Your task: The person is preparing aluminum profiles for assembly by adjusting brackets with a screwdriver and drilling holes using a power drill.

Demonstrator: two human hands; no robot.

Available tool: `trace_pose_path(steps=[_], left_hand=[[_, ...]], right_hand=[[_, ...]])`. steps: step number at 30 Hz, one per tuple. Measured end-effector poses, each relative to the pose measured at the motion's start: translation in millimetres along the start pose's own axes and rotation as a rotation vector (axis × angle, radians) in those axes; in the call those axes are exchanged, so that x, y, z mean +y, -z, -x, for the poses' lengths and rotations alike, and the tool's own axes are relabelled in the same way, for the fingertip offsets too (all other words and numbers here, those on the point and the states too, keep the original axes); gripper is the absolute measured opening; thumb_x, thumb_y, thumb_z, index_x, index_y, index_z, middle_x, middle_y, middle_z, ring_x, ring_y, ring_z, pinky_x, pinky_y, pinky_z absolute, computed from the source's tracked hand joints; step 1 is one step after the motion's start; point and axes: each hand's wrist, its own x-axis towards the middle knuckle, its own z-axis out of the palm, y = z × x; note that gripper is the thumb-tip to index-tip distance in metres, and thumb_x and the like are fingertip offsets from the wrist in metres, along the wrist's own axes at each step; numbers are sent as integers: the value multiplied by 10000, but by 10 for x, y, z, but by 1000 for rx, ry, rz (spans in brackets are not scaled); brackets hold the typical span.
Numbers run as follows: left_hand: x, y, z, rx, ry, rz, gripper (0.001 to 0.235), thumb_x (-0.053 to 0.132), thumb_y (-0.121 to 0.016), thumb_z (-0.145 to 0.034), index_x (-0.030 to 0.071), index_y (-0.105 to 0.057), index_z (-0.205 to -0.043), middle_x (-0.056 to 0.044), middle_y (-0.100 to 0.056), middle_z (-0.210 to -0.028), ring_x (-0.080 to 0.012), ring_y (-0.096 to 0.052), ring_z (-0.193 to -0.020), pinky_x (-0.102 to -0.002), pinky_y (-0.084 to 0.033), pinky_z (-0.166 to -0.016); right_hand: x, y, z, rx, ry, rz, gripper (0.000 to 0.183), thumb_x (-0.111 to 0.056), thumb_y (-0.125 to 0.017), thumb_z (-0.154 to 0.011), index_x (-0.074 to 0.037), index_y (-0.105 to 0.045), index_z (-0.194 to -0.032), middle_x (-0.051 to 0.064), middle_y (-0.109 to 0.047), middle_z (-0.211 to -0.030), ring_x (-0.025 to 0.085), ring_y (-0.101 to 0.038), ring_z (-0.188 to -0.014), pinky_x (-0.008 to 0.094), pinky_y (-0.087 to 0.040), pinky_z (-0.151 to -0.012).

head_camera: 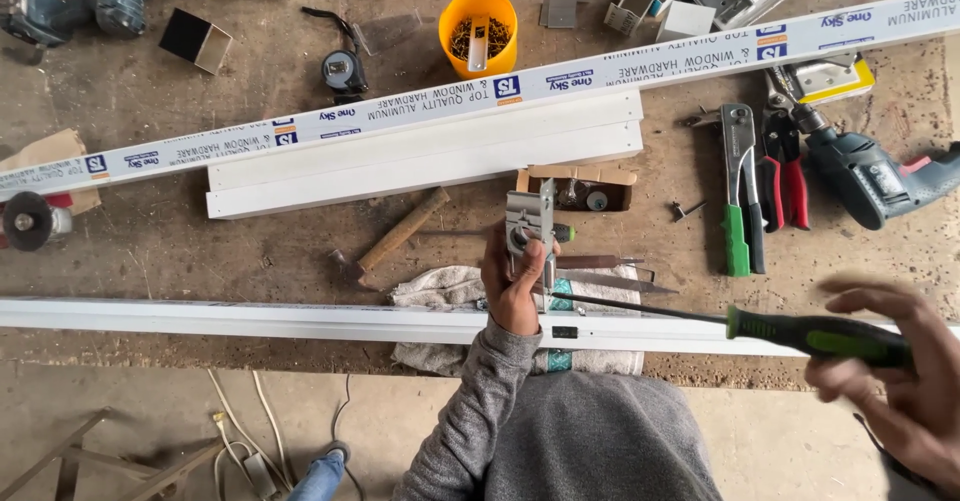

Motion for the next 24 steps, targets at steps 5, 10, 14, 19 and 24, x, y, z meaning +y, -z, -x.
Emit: trace_pose_path(steps=[5, 10, 14, 19, 24], left_hand=[[-60, 25, -4, -58, -19, -26, 330, 304, -655, -995, 54, -586, -1200, -108, -674, -1047, -238, -680, -848, -362, -620, -762], [-69, 29, -20, 21, 7, -126, 364, 328, -641, -969, 62, -598, -1214, -110, -674, -1085, -235, -661, -929, -345, -601, -841], [-40, 4, -20, -6, 23, -55, 354, 301, -656, -979, 49, -580, -1215, -122, -664, -1056, -262, -694, -881, -391, -647, -818], [-33, -8, 4, -37, 45, 6, 338, 270, -661, -986, 43, -583, -1223, -121, -667, -1061, -254, -685, -880, -393, -640, -831], [-92, 16, -23, -28, 40, 44, 389, 283, -682, -976, 50, -570, -1267, -132, -662, -1116, -256, -670, -887, -420, -636, -821]], right_hand=[[318, -15, -28, 29, 91, -114, 223, -44, -534, -949, 25, -506, -1159, 258, -632, -910, 230, -546, -310, 303, -458, -283], [176, 18, -28, -71, 241, -58, 407, 69, -645, -793, -57, -485, -1145, 216, -586, -1407, 221, -686, -350, 255, -601, -345], [43, 11, -5, 2, -19, -46, 392, -80, -568, -881, 71, -521, -1240, 248, -545, -1047, 306, -638, -507, 377, -532, -525], [14, -14, -31, -5, 72, -31, 203, 0, -566, -911, 36, -522, -1106, 194, -767, -1039, 199, -473, -222, 282, -365, -212], [328, 72, -47, -94, 265, -124, 430, 81, -630, -789, -78, -475, -1158, 221, -621, -1268, 186, -606, -201, 245, -512, -217]])
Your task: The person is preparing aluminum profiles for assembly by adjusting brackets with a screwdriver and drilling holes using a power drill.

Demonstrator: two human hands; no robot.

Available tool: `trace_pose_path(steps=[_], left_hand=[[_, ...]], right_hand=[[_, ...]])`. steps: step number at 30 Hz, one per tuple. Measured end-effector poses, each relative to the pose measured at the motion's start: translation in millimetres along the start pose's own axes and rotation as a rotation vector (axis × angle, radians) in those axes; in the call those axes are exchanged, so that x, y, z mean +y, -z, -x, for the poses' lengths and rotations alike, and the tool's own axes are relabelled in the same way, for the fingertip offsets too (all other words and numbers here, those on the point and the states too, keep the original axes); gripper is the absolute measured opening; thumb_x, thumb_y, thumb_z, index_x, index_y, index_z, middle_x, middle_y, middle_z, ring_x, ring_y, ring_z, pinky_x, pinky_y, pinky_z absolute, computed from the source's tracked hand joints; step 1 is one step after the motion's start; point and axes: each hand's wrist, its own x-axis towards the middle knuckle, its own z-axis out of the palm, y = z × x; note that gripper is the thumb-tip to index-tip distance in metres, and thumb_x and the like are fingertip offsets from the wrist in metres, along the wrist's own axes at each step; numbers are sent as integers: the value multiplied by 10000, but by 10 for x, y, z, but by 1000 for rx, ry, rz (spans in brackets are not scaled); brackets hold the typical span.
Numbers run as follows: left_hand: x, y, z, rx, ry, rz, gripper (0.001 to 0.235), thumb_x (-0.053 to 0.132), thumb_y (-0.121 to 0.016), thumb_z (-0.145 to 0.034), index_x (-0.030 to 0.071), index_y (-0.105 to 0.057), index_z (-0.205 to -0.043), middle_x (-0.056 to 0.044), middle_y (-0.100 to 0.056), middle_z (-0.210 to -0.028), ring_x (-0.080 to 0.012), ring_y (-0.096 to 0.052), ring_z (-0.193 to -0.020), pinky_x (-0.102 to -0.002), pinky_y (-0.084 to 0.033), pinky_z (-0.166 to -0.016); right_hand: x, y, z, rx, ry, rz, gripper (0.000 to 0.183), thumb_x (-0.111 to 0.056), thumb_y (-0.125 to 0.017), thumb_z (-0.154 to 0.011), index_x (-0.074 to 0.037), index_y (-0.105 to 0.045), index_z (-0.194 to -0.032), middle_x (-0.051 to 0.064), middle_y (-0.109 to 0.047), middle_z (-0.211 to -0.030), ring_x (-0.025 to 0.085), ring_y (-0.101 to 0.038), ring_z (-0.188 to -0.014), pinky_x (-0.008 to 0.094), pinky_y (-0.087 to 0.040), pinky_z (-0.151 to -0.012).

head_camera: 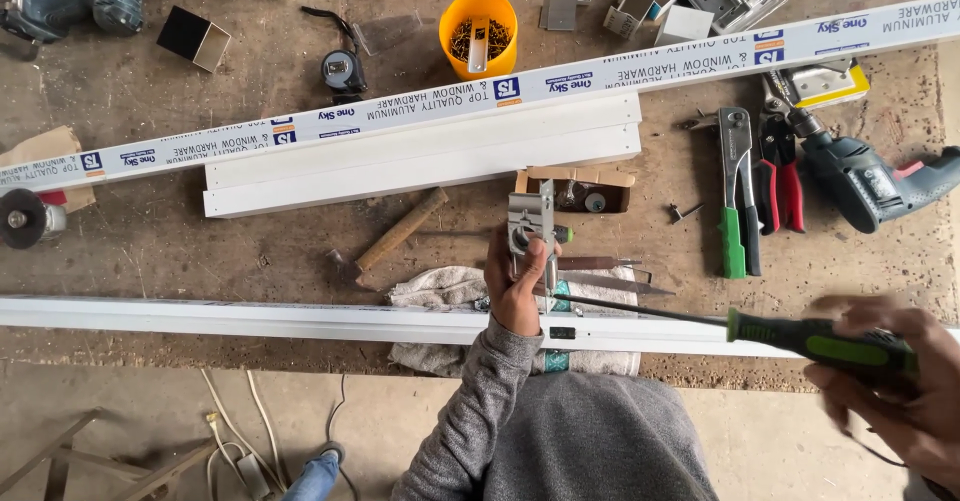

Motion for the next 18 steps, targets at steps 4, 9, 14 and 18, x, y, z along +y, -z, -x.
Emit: trace_pose_path(steps=[4, 9, 14, 18], left_hand=[[29, -43, 36, -14, -10, -21, 320, 275, -662, -988, 65, -581, -1217, -111, -657, -1072, -234, -659, -875, -398, -642, -812], [70, -26, 24, 54, 8, -78, 307, 266, -698, -948, 62, -619, -1164, -96, -686, -1008, -238, -697, -865, -385, -640, -829], [39, -9, 7, 57, 3, -61, 359, 241, -693, -951, 58, -597, -1244, -107, -682, -1066, -255, -698, -910, -402, -653, -847], [30, -29, 36, -12, 19, -50, 386, 280, -666, -980, 66, -568, -1285, -156, -673, -1151, -282, -711, -863, -431, -667, -795]], right_hand=[[-110, -41, 18, 174, -267, 227, 345, -169, -436, -1111, 109, -609, -1001, 163, -683, -1174, 262, -561, -371, 329, -400, -391], [-177, -25, 38, 56, -186, 152, 273, -51, -622, -896, -4, -644, -1164, 119, -763, -706, 170, -541, -250, 265, -461, -312], [-19, -43, 1, 39, -137, 8, 274, -76, -575, -905, -4, -582, -1169, 213, -679, -893, 217, -661, -366, 288, -578, -393], [-69, -83, 18, 171, -304, 247, 441, -294, -391, -1080, 61, -622, -1205, 237, -603, -484, 286, -526, -286, 382, -436, -305]])
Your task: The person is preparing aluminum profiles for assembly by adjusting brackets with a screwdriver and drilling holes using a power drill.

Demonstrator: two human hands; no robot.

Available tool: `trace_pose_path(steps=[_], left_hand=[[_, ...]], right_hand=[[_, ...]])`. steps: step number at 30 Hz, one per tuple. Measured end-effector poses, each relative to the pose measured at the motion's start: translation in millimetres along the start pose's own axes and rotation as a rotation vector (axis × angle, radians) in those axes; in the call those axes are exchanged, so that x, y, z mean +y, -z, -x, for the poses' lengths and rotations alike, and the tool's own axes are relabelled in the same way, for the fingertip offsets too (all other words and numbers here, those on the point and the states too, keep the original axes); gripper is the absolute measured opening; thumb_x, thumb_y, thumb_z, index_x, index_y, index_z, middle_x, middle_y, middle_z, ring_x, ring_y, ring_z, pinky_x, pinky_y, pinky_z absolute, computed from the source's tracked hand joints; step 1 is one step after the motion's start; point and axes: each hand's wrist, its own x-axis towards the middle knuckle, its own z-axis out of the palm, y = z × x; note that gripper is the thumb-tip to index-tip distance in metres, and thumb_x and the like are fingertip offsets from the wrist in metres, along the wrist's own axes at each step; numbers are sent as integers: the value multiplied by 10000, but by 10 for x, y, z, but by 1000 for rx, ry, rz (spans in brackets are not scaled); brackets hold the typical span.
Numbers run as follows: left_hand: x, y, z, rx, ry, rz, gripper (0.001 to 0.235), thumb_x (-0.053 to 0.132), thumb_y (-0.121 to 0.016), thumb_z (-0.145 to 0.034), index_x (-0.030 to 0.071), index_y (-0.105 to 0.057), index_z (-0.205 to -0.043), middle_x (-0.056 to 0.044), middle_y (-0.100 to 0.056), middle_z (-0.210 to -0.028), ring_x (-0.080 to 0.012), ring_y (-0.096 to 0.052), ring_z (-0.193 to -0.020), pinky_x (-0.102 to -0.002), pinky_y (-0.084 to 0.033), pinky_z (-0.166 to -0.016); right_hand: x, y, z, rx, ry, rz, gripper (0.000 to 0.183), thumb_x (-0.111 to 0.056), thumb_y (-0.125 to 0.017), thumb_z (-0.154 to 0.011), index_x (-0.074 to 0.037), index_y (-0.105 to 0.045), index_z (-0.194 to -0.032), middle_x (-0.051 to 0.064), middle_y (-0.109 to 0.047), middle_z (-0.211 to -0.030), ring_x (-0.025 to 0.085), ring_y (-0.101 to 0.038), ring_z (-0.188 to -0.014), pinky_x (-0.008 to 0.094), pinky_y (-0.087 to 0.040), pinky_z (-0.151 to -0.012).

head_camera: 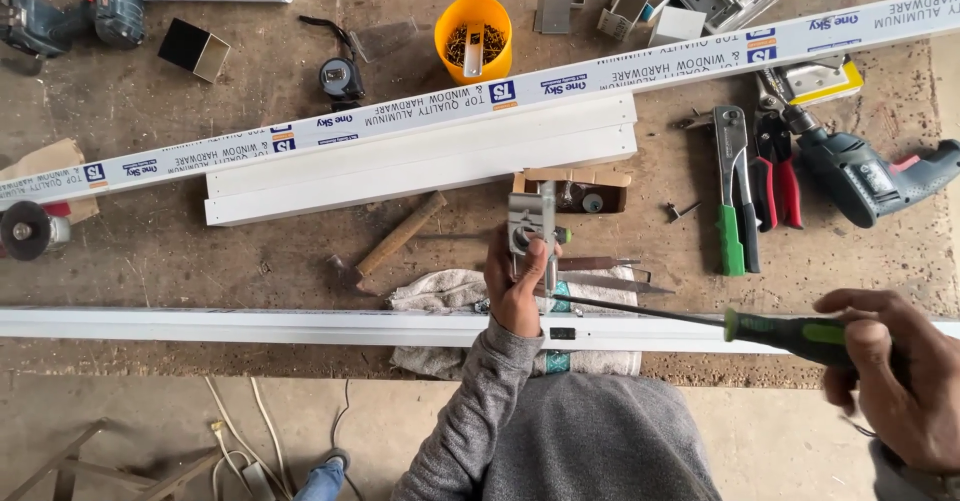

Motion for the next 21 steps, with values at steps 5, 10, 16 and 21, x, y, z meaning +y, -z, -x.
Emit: trace_pose_path(steps=[5, 10, 16, 21], left_hand=[[-18, 17, -33, 27, -22, -1, 386, 287, -685, -961, 54, -580, -1249, -128, -684, -1068, -270, -710, -838, -414, -658, -780], [0, -1, 5, 41, 3, 11, 342, 235, -701, -956, 51, -591, -1223, -102, -678, -1033, -278, -726, -866, -427, -661, -840], [66, -44, -10, 23, 3, -13, 345, 258, -674, -970, 37, -595, -1223, -143, -692, -1070, -276, -718, -864, -421, -653, -827], [-70, 32, -13, 84, 33, 75, 289, 189, -703, -939, 58, -588, -1170, -96, -660, -989, -251, -688, -848, -405, -635, -815]], right_hand=[[-30, 54, 57, -90, 194, -75, 414, -20, -679, -798, -1, -573, -1198, 206, -507, -967, 251, -665, -550, 309, -584, -576], [-80, 113, 57, -132, -94, 13, 495, -292, -577, -876, -34, -646, -1293, 177, -819, -763, 250, -764, -628, 369, -667, -586], [82, 6, 14, 1, 98, -8, 342, -214, -439, -1083, 57, -616, -1192, 183, -640, -523, 236, -621, -386, 324, -473, -440], [-130, 30, 66, -30, 48, 80, 231, -132, -499, -1033, 36, -593, -1161, 161, -552, -405, 228, -448, -299, 323, -399, -371]])
